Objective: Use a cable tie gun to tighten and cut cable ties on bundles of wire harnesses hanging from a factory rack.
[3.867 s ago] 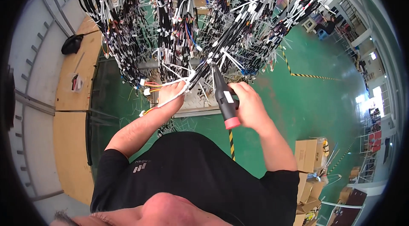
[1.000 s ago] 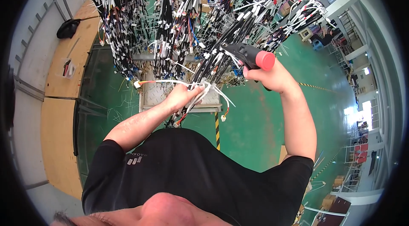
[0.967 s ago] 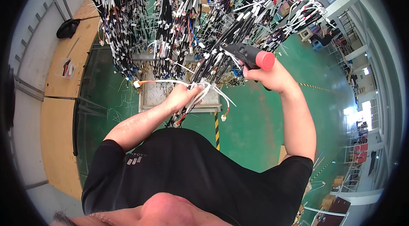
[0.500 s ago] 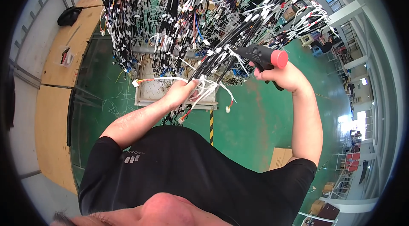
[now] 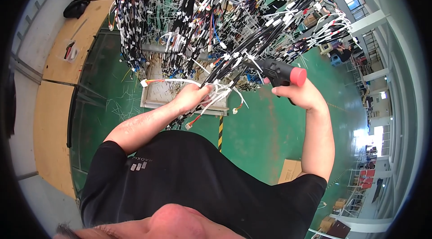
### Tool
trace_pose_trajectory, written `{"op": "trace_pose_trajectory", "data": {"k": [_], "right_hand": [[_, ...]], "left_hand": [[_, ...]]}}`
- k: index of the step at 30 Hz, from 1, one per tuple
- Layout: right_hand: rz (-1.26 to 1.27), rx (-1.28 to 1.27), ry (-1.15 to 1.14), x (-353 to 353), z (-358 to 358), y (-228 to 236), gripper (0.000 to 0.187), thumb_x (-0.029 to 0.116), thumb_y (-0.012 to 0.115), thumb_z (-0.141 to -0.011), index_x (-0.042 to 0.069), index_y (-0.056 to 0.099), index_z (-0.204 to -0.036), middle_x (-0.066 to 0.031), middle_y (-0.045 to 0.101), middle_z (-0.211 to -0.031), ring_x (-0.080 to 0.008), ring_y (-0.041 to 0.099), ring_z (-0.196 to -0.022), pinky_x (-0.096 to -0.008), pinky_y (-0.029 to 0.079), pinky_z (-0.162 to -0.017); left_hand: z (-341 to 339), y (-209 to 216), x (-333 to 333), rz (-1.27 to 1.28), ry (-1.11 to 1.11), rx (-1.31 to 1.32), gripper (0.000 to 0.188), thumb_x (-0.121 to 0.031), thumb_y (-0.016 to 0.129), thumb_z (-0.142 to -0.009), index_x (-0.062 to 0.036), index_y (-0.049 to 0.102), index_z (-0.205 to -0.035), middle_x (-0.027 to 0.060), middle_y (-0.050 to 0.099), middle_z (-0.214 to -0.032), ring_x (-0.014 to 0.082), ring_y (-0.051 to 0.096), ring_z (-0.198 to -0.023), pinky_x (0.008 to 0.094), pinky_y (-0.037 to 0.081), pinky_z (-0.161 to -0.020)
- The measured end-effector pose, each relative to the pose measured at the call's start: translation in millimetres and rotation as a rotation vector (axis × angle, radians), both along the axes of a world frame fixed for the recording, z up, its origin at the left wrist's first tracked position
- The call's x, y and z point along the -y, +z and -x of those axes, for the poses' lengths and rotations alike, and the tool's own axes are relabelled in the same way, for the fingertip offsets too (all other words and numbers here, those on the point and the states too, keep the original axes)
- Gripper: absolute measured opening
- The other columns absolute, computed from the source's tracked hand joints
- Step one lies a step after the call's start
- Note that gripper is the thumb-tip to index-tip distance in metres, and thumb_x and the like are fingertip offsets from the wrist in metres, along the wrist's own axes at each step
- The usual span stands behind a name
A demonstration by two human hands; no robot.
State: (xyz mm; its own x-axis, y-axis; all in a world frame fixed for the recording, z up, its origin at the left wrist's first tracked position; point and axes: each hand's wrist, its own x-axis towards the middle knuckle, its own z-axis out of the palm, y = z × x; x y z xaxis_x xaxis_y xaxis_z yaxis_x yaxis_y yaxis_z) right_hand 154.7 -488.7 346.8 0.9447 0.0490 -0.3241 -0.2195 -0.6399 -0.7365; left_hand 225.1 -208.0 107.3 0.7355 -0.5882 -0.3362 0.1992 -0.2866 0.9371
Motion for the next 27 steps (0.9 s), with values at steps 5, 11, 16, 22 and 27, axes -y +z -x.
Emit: {"op": "trace_pose_trajectory", "data": {"k": [5,11,16,22,27], "right_hand": [[-0.077,0.097,-0.048,1,8,3,0.066,-0.006,0.072,-0.085,0.005,0.060,-0.149,-0.0081,0.077,-0.121,-0.0140,0.070,-0.105,-0.0324,0.057,-0.087],[-0.064,0.071,-0.083,-6,4,-2,0.065,-0.005,0.073,-0.085,0.004,0.059,-0.149,-0.0090,0.076,-0.126,-0.0172,0.070,-0.111,-0.0369,0.057,-0.095],[0.222,0.151,0.106,-9,8,-7,0.063,-0.005,0.074,-0.085,0.004,0.060,-0.146,-0.0072,0.076,-0.117,-0.0179,0.068,-0.106,-0.0324,0.052,-0.098],[0.489,0.407,0.264,-35,7,-31,0.068,-0.007,0.065,-0.076,0.006,0.061,-0.143,-0.0112,0.068,-0.101,-0.0223,0.064,-0.087,-0.0364,0.053,-0.080],[0.522,0.489,0.341,-12,2,-43,0.045,-0.004,0.063,-0.077,0.003,0.065,-0.122,-0.0107,0.067,-0.097,-0.0229,0.062,-0.079,-0.0365,0.051,-0.072]], "left_hand": [[-2,-6,2,0.018,0.000,-0.011,0.066,-0.058,0.058,-0.103,0.0029,0.075,-0.087,0.0116,0.078,-0.083,0.0192,0.074,-0.081,0.0360,0.056,-0.083],[-1,0,0,-0.001,-0.018,-0.035,0.064,-0.057,0.058,-0.103,0.0018,0.076,-0.085,0.0101,0.076,-0.079,0.0191,0.073,-0.080,0.0368,0.056,-0.082],[1,-10,4,0.018,0.007,0.015,0.066,-0.058,0.056,-0.103,0.0017,0.076,-0.083,0.0107,0.076,-0.079,0.0213,0.071,-0.076,0.0390,0.055,-0.079],[4,1,-1,-0.051,-0.036,0.109,0.062,-0.058,0.055,-0.103,-0.0022,0.077,-0.087,0.0113,0.077,-0.080,0.0249,0.074,-0.078,0.0400,0.057,-0.079],[7,-3,1,-0.011,0.003,0.156,0.061,-0.057,0.055,-0.103,-0.0022,0.077,-0.088,0.0131,0.076,-0.077,0.0290,0.075,-0.079,0.0438,0.057,-0.077]]}}
